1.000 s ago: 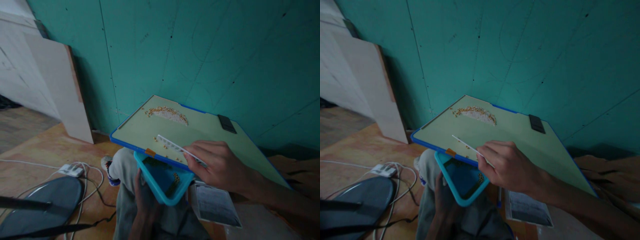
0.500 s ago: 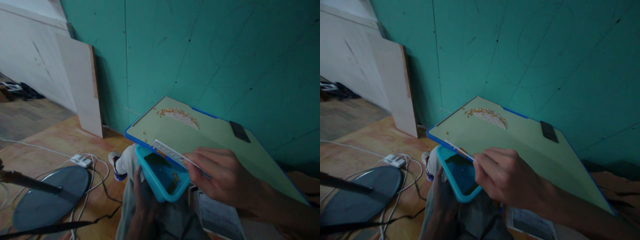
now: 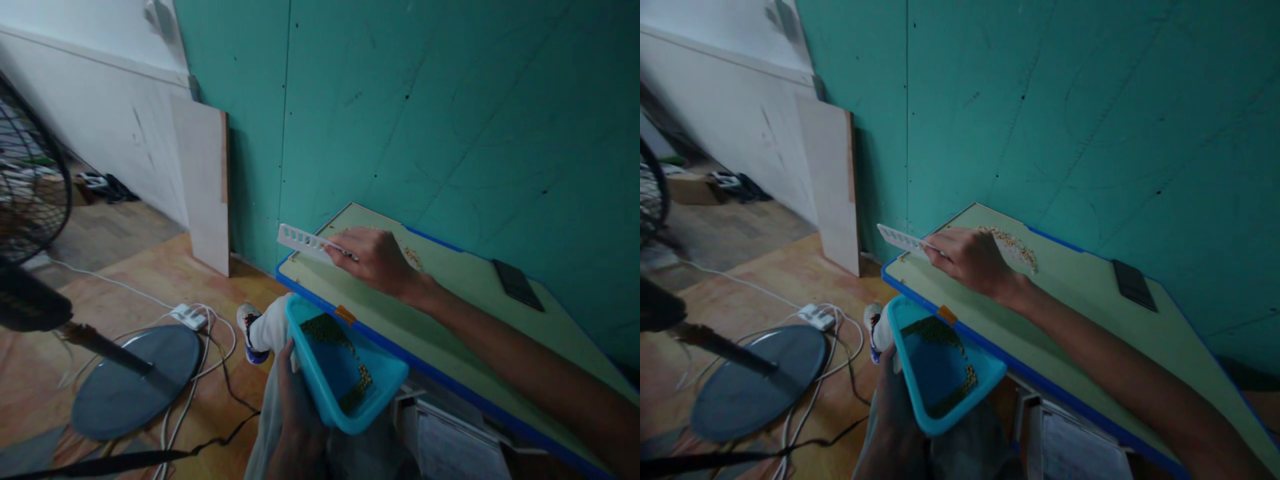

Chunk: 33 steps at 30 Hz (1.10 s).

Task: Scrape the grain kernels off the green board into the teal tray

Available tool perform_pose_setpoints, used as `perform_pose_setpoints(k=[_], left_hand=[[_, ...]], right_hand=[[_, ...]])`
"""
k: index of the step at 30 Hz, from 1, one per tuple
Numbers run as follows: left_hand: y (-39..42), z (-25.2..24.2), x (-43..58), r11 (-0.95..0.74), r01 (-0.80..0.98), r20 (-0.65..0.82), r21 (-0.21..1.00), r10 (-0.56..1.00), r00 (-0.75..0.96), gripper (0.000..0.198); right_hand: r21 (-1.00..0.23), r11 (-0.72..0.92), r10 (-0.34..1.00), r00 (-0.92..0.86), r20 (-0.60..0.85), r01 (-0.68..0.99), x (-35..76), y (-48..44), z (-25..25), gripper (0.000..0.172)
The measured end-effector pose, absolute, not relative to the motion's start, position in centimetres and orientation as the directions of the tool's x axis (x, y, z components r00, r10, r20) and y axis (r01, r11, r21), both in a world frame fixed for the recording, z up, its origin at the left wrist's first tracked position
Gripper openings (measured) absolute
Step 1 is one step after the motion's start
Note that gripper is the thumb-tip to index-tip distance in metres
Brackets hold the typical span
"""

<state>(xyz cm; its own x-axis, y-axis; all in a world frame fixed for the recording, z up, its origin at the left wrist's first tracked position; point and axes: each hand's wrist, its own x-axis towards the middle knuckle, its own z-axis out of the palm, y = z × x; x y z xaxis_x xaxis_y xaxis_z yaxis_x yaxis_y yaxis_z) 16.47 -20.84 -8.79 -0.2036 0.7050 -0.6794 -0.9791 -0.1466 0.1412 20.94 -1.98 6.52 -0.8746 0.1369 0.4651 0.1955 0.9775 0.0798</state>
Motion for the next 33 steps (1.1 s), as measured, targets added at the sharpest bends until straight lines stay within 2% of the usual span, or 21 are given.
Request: perform_pose_setpoints(k=[6,10,15,18,22,26,33], left_hand=[[-20.3,-9.7,15.6,-0.084,-0.982,-0.716,0.169,0.674,-0.181,0.025],[-20.5,-9.9,15.5,-0.096,-0.983,-0.637,0.155,0.751,-0.174,0.023],[-20.8,-9.6,13.9,-0.076,-0.982,-0.663,0.175,0.728,-0.175,0.023],[-21.0,-9.4,12.3,-0.036,-0.982,-0.612,0.186,0.777,-0.145,0.030],[-21.3,-9.1,10.8,0.067,-0.989,-0.579,0.129,0.815,-0.020,0.039],[-21.5,-9.1,10.6,0.067,-0.990,-0.596,0.125,0.803,-0.021,0.042],[-21.6,-9.3,10.7,0.036,-0.991,-0.601,0.127,0.798,-0.048,0.019]], right_hand=[[0.161,0.986,-0.048,-0.863,0.503,0.039,20.5,-1.6,5.6,0.033],[0.223,0.973,-0.160,-0.851,0.500,-0.051,21.8,-2.1,5.8,0.026],[0.259,0.949,-0.291,-0.821,0.492,-0.181,24.0,-2.7,6.2,0.016],[0.257,0.942,-0.316,-0.827,0.465,-0.216,25.4,-3.1,6.3,0.016],[0.274,0.932,-0.341,-0.829,0.443,-0.237,27.3,-4.1,6.3,0.018],[0.254,0.938,-0.325,-0.846,0.423,-0.234,29.2,-5.5,6.7,0.021],[0.185,0.971,-0.224,-0.835,0.503,-0.149,31.4,-5.8,6.5,0.022]])
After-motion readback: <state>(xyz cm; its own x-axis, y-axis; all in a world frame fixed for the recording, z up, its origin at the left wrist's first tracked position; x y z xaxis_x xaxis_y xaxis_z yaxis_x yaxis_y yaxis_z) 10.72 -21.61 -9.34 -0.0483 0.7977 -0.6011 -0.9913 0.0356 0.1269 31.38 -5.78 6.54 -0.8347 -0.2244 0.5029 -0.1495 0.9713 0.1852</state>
